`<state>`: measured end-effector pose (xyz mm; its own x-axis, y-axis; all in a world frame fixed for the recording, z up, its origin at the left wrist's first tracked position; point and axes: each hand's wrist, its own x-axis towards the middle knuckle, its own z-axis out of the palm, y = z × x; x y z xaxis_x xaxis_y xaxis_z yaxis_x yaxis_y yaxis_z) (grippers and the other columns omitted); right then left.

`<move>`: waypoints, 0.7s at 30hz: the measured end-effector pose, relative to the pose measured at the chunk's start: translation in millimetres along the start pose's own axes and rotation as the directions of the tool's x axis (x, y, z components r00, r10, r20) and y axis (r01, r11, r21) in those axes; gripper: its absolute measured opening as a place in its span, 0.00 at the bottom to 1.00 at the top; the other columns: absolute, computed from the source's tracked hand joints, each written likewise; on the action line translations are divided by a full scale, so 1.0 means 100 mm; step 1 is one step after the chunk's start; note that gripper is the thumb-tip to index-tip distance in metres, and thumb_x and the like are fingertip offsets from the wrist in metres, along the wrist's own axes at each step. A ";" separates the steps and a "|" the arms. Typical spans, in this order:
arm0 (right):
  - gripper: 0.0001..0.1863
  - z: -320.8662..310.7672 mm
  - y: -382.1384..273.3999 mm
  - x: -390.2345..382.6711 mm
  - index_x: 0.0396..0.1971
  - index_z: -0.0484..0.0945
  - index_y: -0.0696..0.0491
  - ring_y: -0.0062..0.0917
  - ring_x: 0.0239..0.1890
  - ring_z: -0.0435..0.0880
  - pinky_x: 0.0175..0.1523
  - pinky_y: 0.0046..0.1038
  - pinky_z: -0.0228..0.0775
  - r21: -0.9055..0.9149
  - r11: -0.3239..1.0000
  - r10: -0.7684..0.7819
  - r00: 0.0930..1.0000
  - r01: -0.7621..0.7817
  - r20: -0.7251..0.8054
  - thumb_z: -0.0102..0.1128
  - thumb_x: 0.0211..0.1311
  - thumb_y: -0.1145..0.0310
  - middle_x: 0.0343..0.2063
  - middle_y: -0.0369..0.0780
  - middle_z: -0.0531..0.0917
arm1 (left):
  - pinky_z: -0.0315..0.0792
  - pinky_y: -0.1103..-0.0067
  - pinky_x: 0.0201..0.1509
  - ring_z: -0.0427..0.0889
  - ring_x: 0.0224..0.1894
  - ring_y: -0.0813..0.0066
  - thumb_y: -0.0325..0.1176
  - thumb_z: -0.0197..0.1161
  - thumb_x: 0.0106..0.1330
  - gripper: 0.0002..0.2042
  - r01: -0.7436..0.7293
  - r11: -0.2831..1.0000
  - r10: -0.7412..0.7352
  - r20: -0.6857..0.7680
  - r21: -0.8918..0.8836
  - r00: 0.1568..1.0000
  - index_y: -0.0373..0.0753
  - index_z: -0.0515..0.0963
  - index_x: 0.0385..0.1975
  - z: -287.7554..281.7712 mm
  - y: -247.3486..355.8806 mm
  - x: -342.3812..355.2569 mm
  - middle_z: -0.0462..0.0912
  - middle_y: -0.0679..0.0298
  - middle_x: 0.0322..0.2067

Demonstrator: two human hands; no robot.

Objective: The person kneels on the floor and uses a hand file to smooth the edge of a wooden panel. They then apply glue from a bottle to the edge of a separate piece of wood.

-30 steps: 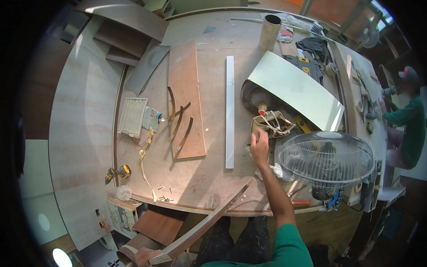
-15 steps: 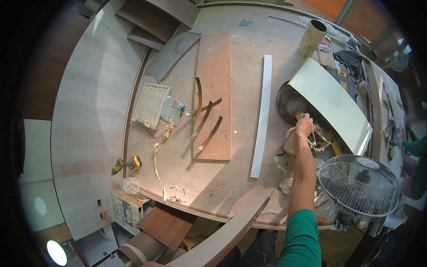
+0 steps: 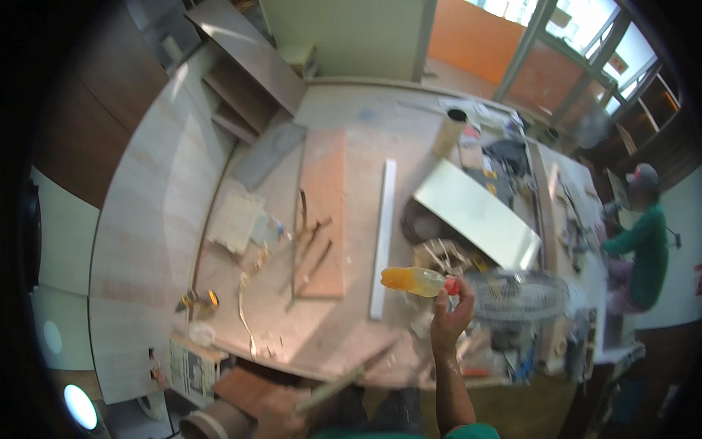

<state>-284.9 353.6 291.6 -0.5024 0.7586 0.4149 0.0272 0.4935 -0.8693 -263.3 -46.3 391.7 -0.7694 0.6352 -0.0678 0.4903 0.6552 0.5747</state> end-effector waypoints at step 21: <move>0.23 -3.89 -0.04 -3.60 0.56 0.75 0.50 0.28 0.41 0.85 0.46 0.33 0.80 0.568 -0.004 0.919 0.221 -0.823 0.325 0.54 0.79 0.46 0.39 0.37 0.83 | 0.75 0.57 0.48 0.83 0.42 0.42 0.58 0.48 0.81 0.27 0.093 0.990 -0.059 0.284 -0.108 0.957 0.34 0.78 0.43 0.69 1.35 0.20 0.83 0.46 0.35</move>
<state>231.9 243.8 249.8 -0.3672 0.4826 -0.7951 -0.0779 -0.8678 -0.4908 -184.0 82.7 411.2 -0.6490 0.6852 -0.3305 0.3696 0.6637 0.6503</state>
